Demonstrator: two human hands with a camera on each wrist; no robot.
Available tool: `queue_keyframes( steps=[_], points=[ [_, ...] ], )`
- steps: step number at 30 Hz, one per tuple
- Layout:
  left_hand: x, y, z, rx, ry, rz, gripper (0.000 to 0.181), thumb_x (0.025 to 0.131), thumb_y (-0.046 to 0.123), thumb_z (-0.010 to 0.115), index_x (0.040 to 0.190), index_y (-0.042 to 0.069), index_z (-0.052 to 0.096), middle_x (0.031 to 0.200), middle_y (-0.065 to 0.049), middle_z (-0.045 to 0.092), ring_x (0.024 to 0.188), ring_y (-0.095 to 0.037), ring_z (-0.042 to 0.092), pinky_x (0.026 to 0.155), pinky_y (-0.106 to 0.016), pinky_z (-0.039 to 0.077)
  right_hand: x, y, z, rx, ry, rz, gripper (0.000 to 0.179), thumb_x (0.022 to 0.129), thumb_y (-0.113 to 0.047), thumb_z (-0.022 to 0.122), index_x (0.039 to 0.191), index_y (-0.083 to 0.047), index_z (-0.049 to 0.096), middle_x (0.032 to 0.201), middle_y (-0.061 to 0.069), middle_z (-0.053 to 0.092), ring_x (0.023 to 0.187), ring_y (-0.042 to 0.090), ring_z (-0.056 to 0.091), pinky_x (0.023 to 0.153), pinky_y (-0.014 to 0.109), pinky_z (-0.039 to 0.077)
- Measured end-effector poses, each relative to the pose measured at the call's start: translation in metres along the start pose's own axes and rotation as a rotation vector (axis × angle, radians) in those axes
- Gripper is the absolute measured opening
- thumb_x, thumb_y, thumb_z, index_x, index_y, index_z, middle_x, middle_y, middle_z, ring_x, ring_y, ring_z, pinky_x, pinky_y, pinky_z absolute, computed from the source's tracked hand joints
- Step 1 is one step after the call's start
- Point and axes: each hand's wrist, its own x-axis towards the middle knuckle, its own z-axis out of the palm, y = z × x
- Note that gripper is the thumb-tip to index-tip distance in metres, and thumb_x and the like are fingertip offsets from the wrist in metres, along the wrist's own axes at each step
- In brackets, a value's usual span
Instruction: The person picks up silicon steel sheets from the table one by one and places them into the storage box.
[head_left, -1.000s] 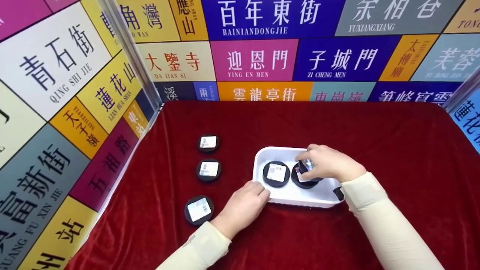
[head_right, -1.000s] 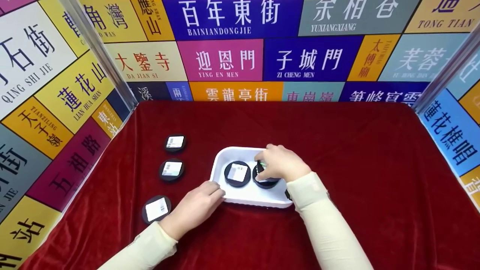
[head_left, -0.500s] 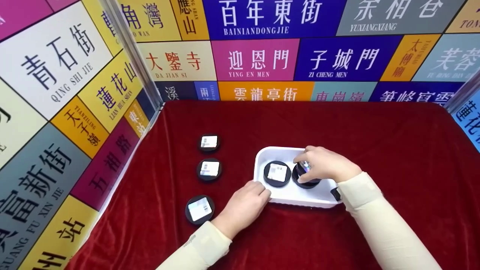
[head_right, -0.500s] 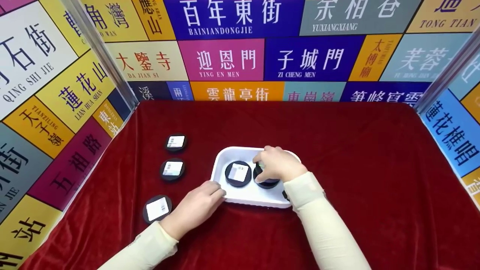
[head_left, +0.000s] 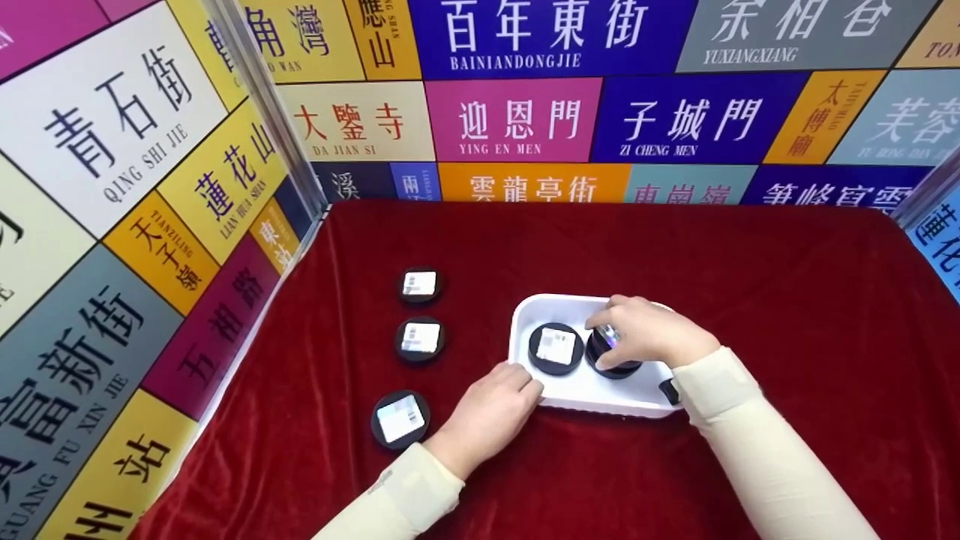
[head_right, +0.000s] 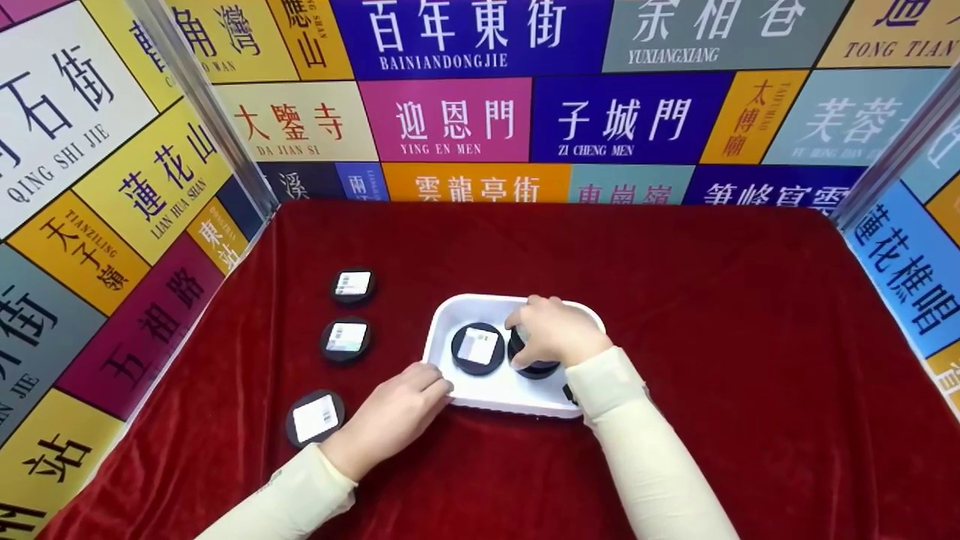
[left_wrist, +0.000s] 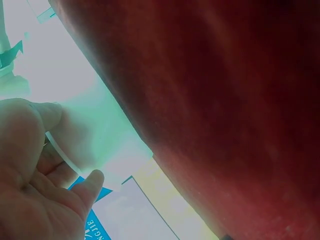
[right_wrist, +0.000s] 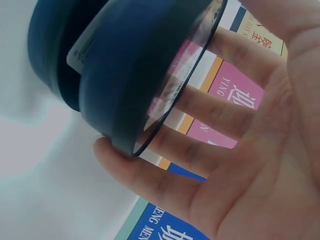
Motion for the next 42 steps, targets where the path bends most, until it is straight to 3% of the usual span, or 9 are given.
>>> queue_keyframes(
  steps=[8, 35, 42],
  points=[
    [-0.0003, 0.0001, -0.0008, -0.016, -0.010, -0.009, 0.012, 0.100, 0.019, 0.062, 0.089, 0.013, 0.065, 0.088, 0.002, 0.062, 0.090, -0.015, 0.061, 0.080, -0.025, 0.054, 0.0023, -0.0009, 0.0041, 0.004, 0.011, -0.046, 0.055, 0.072, -0.027, 0.088, 0.122, -0.011, 0.073, 0.123, 0.015, 0.067, 0.111, 0.032, 0.062, 0.098, 0.050, 0.051],
    [-0.0003, -0.0002, -0.0019, -0.032, -0.022, -0.021, 0.014, 0.100, 0.020, 0.060, 0.089, 0.014, 0.065, 0.087, 0.002, 0.061, 0.089, -0.016, 0.060, 0.080, -0.026, 0.054, 0.0057, -0.0032, 0.0095, -0.060, 0.014, -0.062, 0.055, 0.068, -0.031, 0.088, 0.117, -0.013, 0.071, 0.112, 0.016, 0.064, 0.095, 0.028, 0.061, 0.088, 0.048, 0.052],
    [-0.0007, 0.0005, -0.0011, -0.029, -0.020, -0.012, 0.012, 0.099, 0.020, 0.062, 0.089, 0.013, 0.064, 0.087, 0.002, 0.061, 0.088, -0.016, 0.060, 0.078, -0.026, 0.054, 0.0034, -0.0035, 0.0104, -0.024, -0.001, -0.023, 0.062, 0.069, -0.030, 0.088, 0.125, -0.013, 0.069, 0.123, 0.019, 0.061, 0.108, 0.035, 0.061, 0.096, 0.051, 0.050]
  ],
)
